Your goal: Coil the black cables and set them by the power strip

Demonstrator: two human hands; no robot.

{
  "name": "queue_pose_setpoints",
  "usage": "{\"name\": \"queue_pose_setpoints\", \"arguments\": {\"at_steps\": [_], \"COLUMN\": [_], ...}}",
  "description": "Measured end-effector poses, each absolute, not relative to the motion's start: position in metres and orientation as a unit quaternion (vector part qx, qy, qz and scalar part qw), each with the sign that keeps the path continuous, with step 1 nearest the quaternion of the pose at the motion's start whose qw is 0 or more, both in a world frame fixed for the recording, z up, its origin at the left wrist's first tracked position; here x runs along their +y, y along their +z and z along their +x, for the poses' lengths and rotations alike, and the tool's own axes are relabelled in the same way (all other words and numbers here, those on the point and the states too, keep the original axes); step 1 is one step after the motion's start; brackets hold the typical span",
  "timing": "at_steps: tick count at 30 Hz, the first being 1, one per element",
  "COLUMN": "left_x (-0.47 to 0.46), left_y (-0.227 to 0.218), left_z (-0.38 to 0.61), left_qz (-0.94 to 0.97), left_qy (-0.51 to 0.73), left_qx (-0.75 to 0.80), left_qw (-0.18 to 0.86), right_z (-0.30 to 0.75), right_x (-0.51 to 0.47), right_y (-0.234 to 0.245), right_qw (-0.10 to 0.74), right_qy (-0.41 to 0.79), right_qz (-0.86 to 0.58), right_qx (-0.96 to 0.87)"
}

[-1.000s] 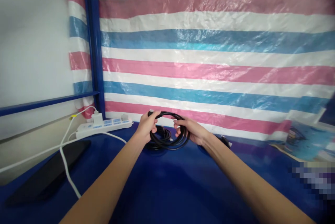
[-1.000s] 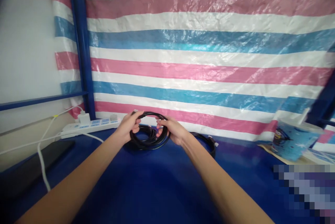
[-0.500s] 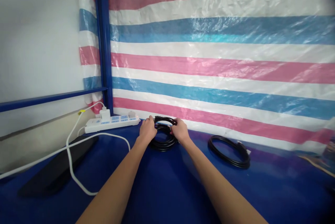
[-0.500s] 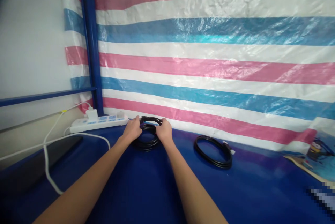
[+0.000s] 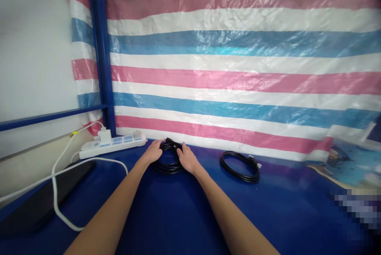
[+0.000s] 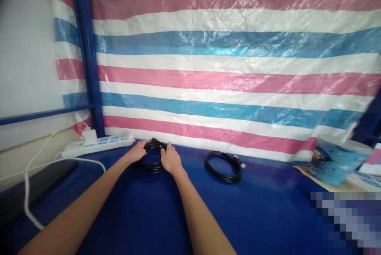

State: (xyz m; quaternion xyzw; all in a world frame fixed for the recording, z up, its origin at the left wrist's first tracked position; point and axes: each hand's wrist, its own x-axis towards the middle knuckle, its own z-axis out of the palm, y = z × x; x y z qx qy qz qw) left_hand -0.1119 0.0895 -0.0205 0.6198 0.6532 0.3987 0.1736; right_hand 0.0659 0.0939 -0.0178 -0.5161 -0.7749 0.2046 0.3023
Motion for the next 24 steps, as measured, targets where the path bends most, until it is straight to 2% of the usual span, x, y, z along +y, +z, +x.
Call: {"name": "queue_pose_setpoints", "arguments": {"at_steps": [12,20,24], "left_x": [0.086,0.083,0.082], "left_y": [-0.018,-0.017,-0.016], "left_z": [-0.117,-0.112,-0.106], "left_qz": [0.559,0.536,0.596], "left_qy": [0.490,0.525,0.487], "left_qx": [0.623,0.631,0.615], "left_qw": [0.242,0.195,0.172], "right_z": [0.062,0.059,0.062], "right_x": [0.073,0.069,0.074], "right_y": [-0.020,-0.023,-0.021], "right_qw": [0.379,0.374,0.376], "right_qy": [0.165,0.156,0.160], "right_qz": [-0.480,-0.473,-0.451], "right_qx": [-0.773,-0.782,-0.793]}}
